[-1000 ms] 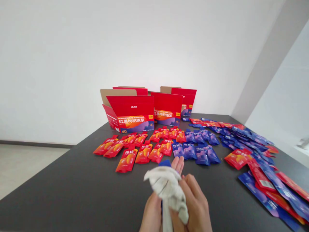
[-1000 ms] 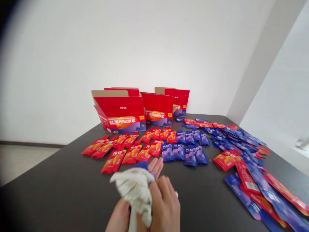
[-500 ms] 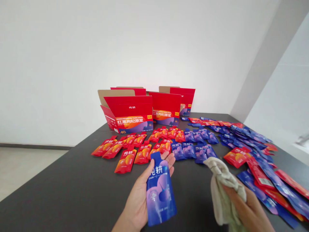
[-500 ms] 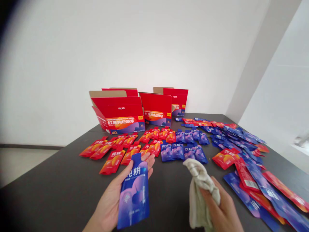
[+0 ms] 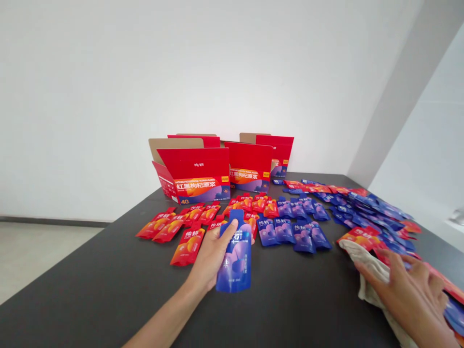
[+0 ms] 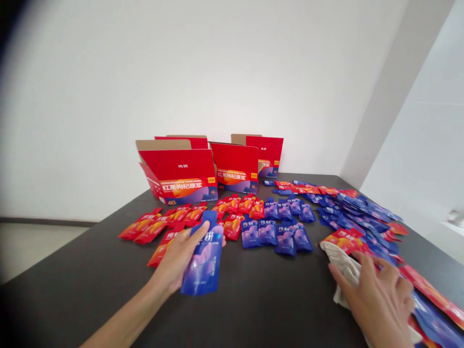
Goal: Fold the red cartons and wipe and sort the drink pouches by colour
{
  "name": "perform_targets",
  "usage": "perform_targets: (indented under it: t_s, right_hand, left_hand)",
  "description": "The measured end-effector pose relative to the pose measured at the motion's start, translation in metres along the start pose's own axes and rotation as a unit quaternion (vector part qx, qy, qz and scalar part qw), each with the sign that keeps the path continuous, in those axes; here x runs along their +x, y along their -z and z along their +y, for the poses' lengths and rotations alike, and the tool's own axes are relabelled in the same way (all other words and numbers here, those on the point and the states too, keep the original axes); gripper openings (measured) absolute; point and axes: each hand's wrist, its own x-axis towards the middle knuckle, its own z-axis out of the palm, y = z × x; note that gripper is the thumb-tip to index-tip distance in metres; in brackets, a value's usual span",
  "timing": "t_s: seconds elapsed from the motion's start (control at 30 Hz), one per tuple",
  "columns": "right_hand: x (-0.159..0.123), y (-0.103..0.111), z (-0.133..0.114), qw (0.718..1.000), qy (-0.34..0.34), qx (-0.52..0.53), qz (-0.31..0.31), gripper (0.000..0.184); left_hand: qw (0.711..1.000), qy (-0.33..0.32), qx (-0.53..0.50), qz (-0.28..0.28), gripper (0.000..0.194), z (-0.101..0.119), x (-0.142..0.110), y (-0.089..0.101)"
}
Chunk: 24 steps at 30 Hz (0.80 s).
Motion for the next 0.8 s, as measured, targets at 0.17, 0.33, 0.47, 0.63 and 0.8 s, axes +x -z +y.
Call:
perform_targets:
  t_s: [0.17, 0.33, 0.47, 0.63, 0.8]
  right_hand:
    - [-0.043, 0.026, -0.094, 0.876, 0.189, 0.379, -0.231, 0.038]
    - [-0.079, 0.010, -0.139, 0.786, 0.182, 0.525, -0.273, 0.034]
    - [-0.071, 0.013, -0.136, 0.730, 0.099, 0.591, -0.327, 0.038]
    - [0.016, 0.011, -0.096, 0.766, -0.039, 0.568, -0.299, 0.047]
    - [0.128, -0.020, -0.048, 0.888, -0.052, 0.347, -0.298, 0.033]
  left_hand:
    - [0.999, -0.044, 0.024, -0.004, 0.038, -0.024, -0.020, -0.034]
    - [0.985, -0.120, 0.115, 0.052, 0.041, -0.046, -0.026, -0.056]
    - [0.990, -0.123, 0.071, 0.005, 0.036, -0.049, -0.022, -0.058]
    - [0.986, -0.147, 0.022, -0.077, 0.032, -0.058, -0.015, -0.049]
    - [0.978, -0.156, 0.117, -0.070, 0.026, -0.074, -0.013, -0.041]
